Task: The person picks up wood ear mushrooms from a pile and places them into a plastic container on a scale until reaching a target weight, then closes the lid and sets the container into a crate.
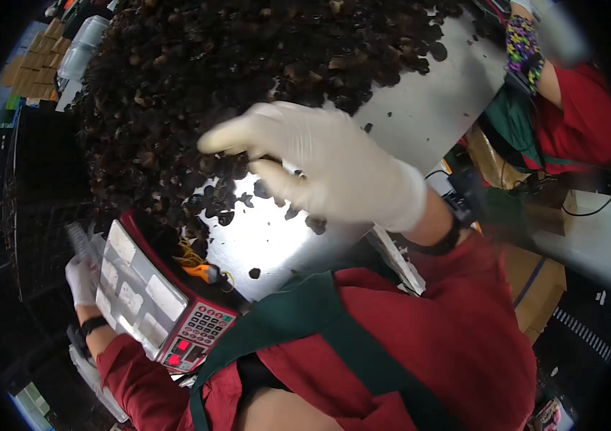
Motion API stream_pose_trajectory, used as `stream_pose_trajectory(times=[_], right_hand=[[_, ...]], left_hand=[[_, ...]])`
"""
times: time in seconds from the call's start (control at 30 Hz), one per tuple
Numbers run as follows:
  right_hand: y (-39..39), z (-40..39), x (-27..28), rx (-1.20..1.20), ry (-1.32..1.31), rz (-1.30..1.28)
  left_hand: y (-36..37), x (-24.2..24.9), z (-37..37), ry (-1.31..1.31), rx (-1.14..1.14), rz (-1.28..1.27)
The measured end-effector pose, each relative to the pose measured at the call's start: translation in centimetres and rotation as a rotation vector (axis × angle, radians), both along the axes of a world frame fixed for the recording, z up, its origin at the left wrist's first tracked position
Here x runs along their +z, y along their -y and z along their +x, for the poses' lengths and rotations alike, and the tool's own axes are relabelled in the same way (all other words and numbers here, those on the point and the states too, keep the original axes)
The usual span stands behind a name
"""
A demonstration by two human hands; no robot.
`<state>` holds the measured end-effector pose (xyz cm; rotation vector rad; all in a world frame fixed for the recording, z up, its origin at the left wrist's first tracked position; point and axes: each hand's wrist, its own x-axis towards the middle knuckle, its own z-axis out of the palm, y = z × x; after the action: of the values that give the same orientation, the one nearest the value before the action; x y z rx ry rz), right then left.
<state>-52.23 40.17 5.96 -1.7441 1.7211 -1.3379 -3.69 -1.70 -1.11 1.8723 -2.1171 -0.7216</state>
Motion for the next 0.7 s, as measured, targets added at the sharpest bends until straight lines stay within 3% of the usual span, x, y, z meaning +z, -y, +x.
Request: stream_pose_trajectory(times=[0.03,0.13,0.23,0.3,0.53,0.6,0.63,0.7], right_hand=[[-0.5,-0.7,-4.0,-0.088,-0.240,-0.039],[-4.6,0.8,-10.8,-0.165,-0.270,0.262],[-5.8,4.1,-13.4,-0.144,-0.221,0.323],[-4.8,5.1,-14.4,-0.164,-0.304,0.292],[-1.0,6.1,-16.3,-0.158,-0.530,0.130],[-0.6,5.7,-16.8,0.003,-0.605,0.136],[0.2,5.3,-17.1,-0.098,-0.582,-0.084],[1.7,3.9,-16.3,-0.167,-0.507,-0.060]], left_hand=[[-1.0,1.1,0.7,-0.115,0.046,-0.058],[-7.3,5.4,0.7,-0.070,-0.031,-0.355],[-16.5,8.6,-1.1,0.053,-0.059,-0.443],[-21.6,7.5,-0.8,0.123,-0.181,-0.647],[-32.0,3.1,-0.1,0.297,-0.270,-0.633],[-33.1,2.6,-0.5,0.295,-0.228,-0.638],[-33.3,2.4,-0.6,0.304,-0.227,-0.624],[-33.6,2.2,-1.1,0.277,-0.226,-0.623]])
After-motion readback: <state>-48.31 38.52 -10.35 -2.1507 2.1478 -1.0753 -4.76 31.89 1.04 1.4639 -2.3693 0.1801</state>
